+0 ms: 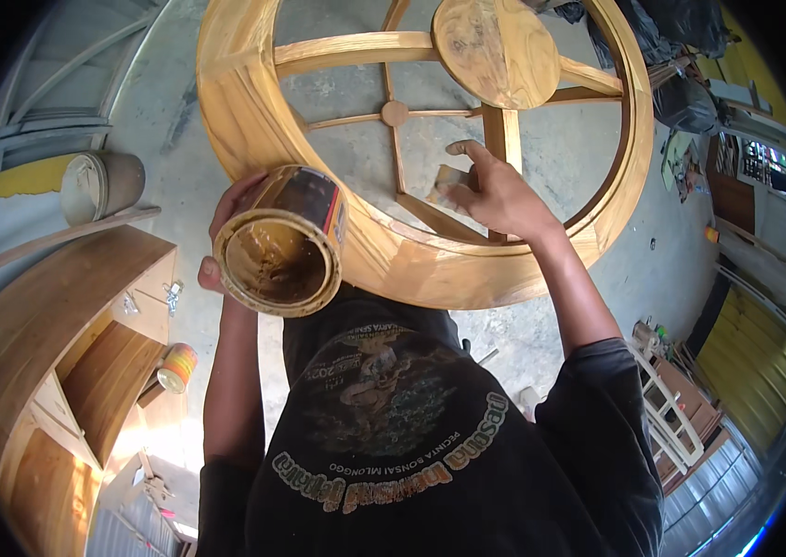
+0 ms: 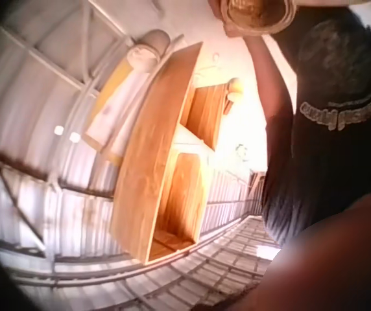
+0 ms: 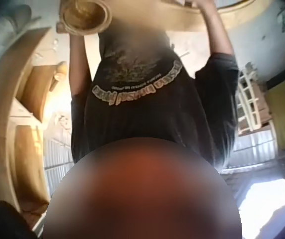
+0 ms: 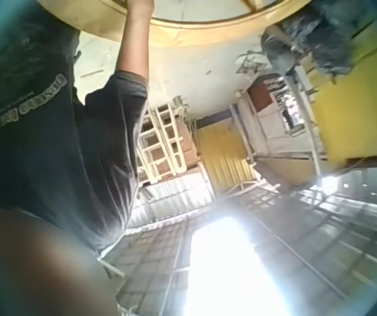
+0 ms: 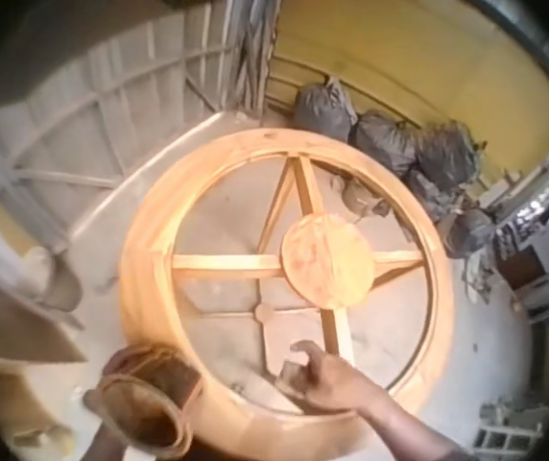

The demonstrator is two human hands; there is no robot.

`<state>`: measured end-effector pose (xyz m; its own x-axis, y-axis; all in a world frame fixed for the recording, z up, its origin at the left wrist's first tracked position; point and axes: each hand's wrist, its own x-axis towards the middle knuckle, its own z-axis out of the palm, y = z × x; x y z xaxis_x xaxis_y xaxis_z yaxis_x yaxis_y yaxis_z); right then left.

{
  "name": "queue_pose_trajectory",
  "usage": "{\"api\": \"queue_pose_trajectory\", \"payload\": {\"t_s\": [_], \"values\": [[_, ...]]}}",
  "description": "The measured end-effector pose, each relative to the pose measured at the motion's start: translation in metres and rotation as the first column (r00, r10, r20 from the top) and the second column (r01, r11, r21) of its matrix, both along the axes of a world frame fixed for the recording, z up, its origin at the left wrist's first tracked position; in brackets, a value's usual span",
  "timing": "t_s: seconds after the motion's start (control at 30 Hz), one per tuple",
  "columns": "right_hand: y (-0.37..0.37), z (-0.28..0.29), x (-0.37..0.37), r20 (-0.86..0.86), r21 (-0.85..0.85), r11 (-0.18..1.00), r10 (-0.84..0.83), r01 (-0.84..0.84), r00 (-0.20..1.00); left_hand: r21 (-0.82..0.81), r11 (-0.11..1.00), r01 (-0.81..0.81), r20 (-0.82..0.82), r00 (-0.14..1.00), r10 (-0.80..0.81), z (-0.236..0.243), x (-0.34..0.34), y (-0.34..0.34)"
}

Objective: Applying wood stain or finish to a circular wooden furniture component using an applicator.

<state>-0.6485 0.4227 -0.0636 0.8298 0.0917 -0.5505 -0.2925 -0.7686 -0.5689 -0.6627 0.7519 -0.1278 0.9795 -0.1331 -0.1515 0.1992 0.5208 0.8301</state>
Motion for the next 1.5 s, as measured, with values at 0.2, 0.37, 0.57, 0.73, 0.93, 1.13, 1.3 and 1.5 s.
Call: {"api": "queue_pose_trajectory", "payload": {"t_s": [0.2, 0.37, 0.57, 0.73, 0.93, 1.13, 1.3, 1.5], "values": [[-0.004, -0.023, -0.010, -0.322, 0.553, 0.757, -0.192, 0.348, 0.927, 0.083, 0.997, 0.011, -0.147, 0.989, 0.001, 0.011, 0.001, -0.004], [-0.009, 0.004, -0.027, -0.084, 0.337, 0.933, -0.102, 0.124, 0.991, 0.038, 0.998, 0.046, -0.141, 0.989, -0.040, 0.016, 0.000, -0.002], [-0.001, -0.007, -0.050, 0.200, 0.128, 0.992, -0.005, -0.021, 0.980, 0.146, 0.988, 0.042, -0.188, 0.982, -0.013, 0.023, 0.002, -0.005], [0.029, 0.010, -0.045, 0.162, -0.013, 0.996, 0.088, -0.087, 0.983, 0.104, 0.992, 0.065, -0.171, 0.984, -0.046, 0.017, 0.003, -0.003], [0.028, 0.020, -0.042, 0.100, 0.030, 0.959, 0.279, -0.283, 0.955, 0.118, 0.992, 0.055, -0.170, 0.985, -0.035, 0.020, 0.003, -0.006], [-0.007, 0.000, -0.007, 0.029, 0.314, 0.946, 0.079, -0.084, 0.996, 0.072, 0.997, 0.039, -0.150, 0.988, -0.028, 0.026, 0.001, -0.007], [-0.001, -0.038, 0.002, 0.018, 0.504, 0.844, 0.200, -0.182, 0.980, 0.110, 0.994, -0.007, -0.186, 0.982, 0.027, 0.026, 0.004, -0.014], [-0.020, -0.053, -0.011, -0.054, 0.592, 0.780, 0.288, -0.202, 0.956, 0.184, 0.983, 0.016, -0.207, 0.978, 0.023, 0.028, 0.007, -0.011]]}}
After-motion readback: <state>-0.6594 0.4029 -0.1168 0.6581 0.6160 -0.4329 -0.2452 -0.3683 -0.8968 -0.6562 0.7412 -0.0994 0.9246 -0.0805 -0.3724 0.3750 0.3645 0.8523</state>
